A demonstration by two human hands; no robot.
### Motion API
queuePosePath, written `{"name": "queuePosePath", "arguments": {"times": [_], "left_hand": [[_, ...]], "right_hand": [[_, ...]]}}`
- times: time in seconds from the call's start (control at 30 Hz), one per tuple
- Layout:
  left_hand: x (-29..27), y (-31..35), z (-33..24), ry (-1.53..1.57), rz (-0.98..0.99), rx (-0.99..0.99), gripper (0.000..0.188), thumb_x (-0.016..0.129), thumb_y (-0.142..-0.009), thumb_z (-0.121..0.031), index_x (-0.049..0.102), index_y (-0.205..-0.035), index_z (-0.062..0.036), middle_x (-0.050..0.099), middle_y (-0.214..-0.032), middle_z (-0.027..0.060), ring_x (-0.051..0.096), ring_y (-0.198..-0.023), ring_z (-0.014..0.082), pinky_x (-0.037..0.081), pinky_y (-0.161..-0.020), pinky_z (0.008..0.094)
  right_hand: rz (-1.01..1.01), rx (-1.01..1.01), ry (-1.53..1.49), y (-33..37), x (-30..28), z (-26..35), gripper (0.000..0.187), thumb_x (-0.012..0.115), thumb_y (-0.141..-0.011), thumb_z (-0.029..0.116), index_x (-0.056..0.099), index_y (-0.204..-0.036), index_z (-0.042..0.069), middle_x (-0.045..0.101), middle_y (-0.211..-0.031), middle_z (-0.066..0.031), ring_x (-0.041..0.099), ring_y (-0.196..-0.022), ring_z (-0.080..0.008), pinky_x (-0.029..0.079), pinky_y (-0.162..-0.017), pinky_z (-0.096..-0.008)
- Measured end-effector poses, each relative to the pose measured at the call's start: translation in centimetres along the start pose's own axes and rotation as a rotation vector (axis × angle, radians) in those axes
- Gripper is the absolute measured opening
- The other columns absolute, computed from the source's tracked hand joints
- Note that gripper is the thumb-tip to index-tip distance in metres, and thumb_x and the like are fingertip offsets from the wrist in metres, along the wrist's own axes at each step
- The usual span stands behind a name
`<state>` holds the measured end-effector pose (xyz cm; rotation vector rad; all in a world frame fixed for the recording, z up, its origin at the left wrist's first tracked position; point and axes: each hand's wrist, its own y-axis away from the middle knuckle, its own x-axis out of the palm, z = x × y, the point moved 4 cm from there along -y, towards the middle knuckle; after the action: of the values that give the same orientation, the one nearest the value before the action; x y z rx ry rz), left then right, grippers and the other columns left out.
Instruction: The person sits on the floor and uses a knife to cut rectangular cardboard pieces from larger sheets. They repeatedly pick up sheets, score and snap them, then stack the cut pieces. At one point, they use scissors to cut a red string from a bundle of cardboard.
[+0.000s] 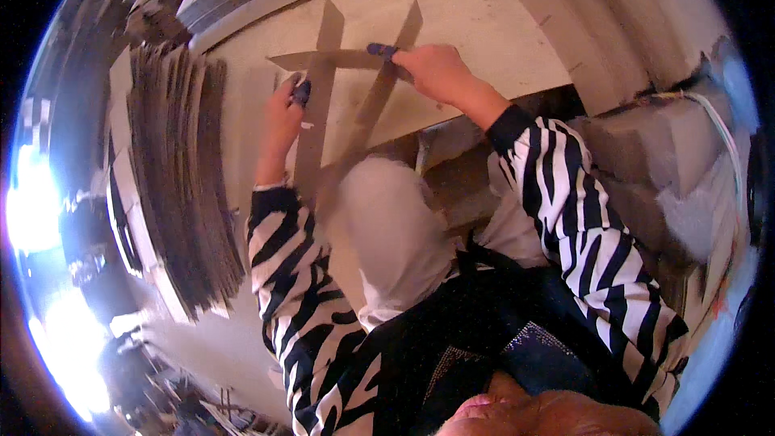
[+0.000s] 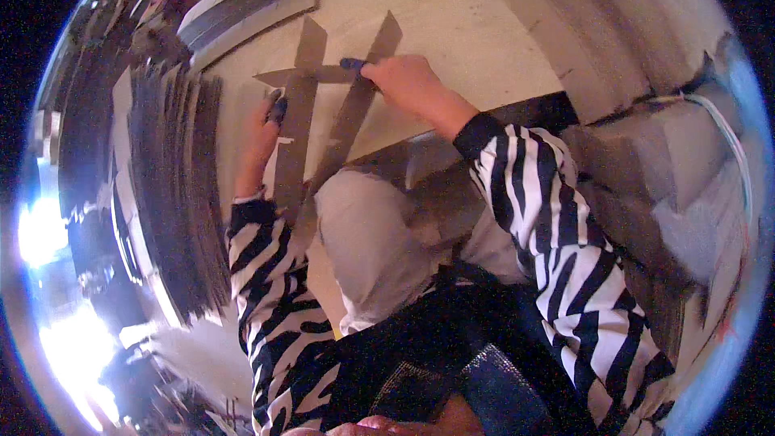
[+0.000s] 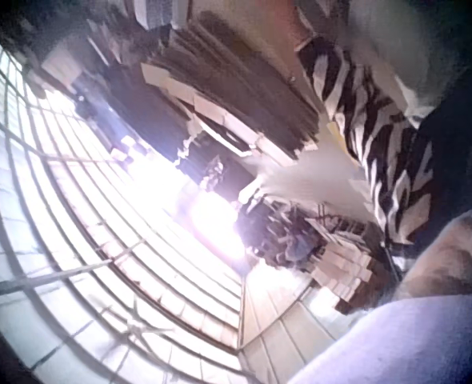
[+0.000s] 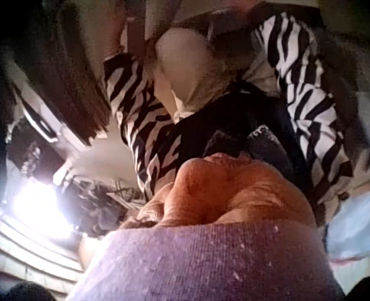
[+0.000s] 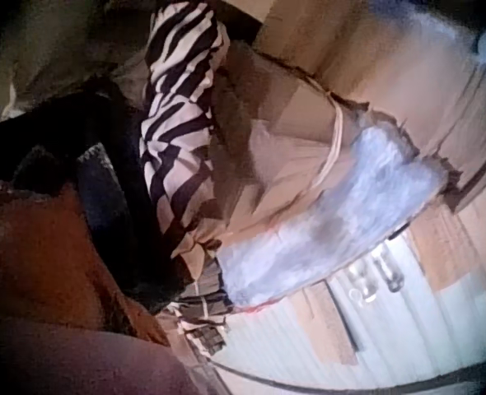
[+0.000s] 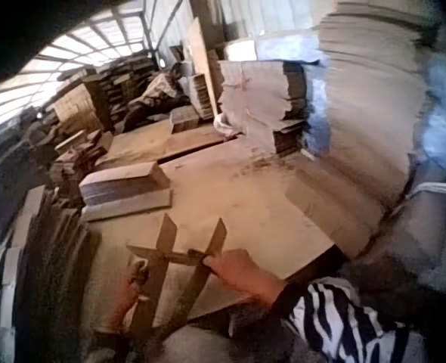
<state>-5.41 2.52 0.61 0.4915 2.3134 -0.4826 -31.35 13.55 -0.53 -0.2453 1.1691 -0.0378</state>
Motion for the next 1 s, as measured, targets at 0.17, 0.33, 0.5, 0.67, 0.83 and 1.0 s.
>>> {"name": "queuePosePath", "arguments": {"times": [0.17,0.33,0.5,0.67,0.83,1.0], "left_hand": [[-0.3,5.0,-1.3,0.03,0.159,-0.125,0.047,0.052,-0.096,-0.018,0.043,-0.14,-0.0023,0.062,-0.113,0.0132,0.058,-0.098,0.0216,0.046,-0.088,0.033],[-3.9,13.9,0.1,-0.045,0.082,-0.247,0.044,0.042,-0.096,-0.009,0.043,-0.138,-0.0006,0.06,-0.119,0.0162,0.057,-0.11,0.0233,0.042,-0.097,0.035],[-3.0,20.5,2.2,0.319,-0.17,-0.337,0.037,0.039,-0.101,-0.021,0.05,-0.129,0.0006,0.06,-0.118,0.015,0.057,-0.111,0.0231,0.042,-0.097,0.0349],[1.9,18.9,3.0,0.808,-0.323,-0.39,0.035,0.04,-0.101,-0.017,0.052,-0.128,0.0001,0.061,-0.114,0.0138,0.057,-0.109,0.0239,0.044,-0.095,0.0348],[2.8,11.3,-0.5,0.248,-0.171,-0.099,0.035,0.054,-0.093,-0.013,0.056,-0.125,-0.0001,0.066,-0.106,0.0157,0.064,-0.098,0.0258,0.048,-0.089,0.035],[1.9,7.2,-2.1,-0.575,0.105,-0.052,0.024,0.057,-0.085,-0.016,0.068,-0.105,-0.0071,0.067,-0.097,0.0178,0.064,-0.088,0.0379,0.051,-0.074,0.0446]], "right_hand": [[0.167,0.269,-0.021,0.7,0.2,-4.6,0.028,0.06,-0.078,0.013,0.058,-0.107,0.015,0.065,-0.093,-0.0149,0.062,-0.092,-0.0366,0.049,-0.072,-0.0495],[-0.263,0.665,0.165,6.1,-6.2,-15.3,0.046,0.073,-0.073,0.032,0.061,-0.113,0.013,0.058,-0.118,-0.0159,0.053,-0.114,-0.0384,0.043,-0.088,-0.057],[-0.129,0.939,0.609,17.5,-10.8,-22.8,0.046,0.073,-0.075,0.029,0.061,-0.117,0.016,0.049,-0.13,-0.0142,0.041,-0.128,-0.0337,0.034,-0.101,-0.0613],[-0.202,0.802,0.647,17.5,-11.3,-26.6,0.036,0.062,-0.079,0.014,0.059,-0.115,0.014,0.059,-0.117,-0.0189,0.055,-0.11,-0.0366,0.047,-0.083,-0.0535],[-0.349,0.388,0.389,6.8,-15.9,-17.3,0.025,0.057,-0.082,0.012,0.058,-0.106,0.004,0.062,-0.086,-0.0267,0.06,-0.084,-0.0445,0.047,-0.069,-0.0503],[-0.249,0.14,-0.312,0.1,-11.2,-8.1,0.02,0.059,-0.085,0.014,0.056,-0.095,-0.003,0.059,-0.078,-0.0222,0.056,-0.07,-0.0311,0.042,-0.063,-0.042]]}}
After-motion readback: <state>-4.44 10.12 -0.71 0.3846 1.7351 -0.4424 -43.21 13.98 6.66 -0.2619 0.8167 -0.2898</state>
